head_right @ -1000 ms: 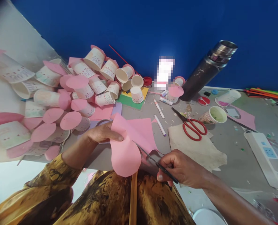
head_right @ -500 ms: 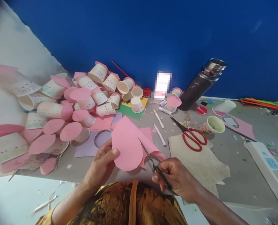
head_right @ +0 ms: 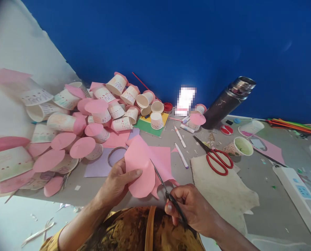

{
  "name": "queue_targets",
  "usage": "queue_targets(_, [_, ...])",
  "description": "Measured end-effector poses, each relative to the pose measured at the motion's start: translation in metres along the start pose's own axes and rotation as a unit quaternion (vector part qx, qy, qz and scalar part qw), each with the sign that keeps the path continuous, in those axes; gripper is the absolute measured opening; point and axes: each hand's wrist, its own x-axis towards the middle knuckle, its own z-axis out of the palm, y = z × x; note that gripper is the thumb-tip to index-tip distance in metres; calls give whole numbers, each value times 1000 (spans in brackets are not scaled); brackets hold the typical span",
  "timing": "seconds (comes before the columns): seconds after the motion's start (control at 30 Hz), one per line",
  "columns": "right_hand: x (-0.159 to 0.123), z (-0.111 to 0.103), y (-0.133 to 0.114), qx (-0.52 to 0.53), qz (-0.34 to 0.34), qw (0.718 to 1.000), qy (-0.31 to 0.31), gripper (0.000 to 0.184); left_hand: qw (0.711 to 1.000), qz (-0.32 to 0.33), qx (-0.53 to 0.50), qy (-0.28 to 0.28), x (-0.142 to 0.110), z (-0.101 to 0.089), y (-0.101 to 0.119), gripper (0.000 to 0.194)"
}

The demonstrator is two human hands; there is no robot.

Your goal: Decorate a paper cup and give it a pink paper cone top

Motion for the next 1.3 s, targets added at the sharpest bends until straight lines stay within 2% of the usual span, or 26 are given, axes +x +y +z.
queue_targets(0.27, [3,7,-10,7,-8,1000,-11,64,998,-11,-57,-8,2,0,3,40])
queue_targets(0.4, [2,7,-11,6,-5,1000,-18,65,999,-16,-47,-3,1,-1,5,41])
queue_targets(0.6, [0,5,-13,5,-8,1000,-18,61,998,-25,-48,-24,0,-2,9,33])
queue_targets(0.7, [0,5,-12,7,-14,1000,-16,60,997,-24,-67,-7,1,-2,11,29])
queue_targets(0.8, [-2,6,-11,-1,-11,1000,-19,58,995,-22,-95,19,3,-2,15,35])
queue_targets(0.97, [-5,6,-16,-18,0,1000,-25,61,995,-47,-86,-30,4,-6,23,32])
queue_targets(1.3, [-7,8,-17,-13,1,999,-39,61,991,-83,-79,-68,8,-12,30,35])
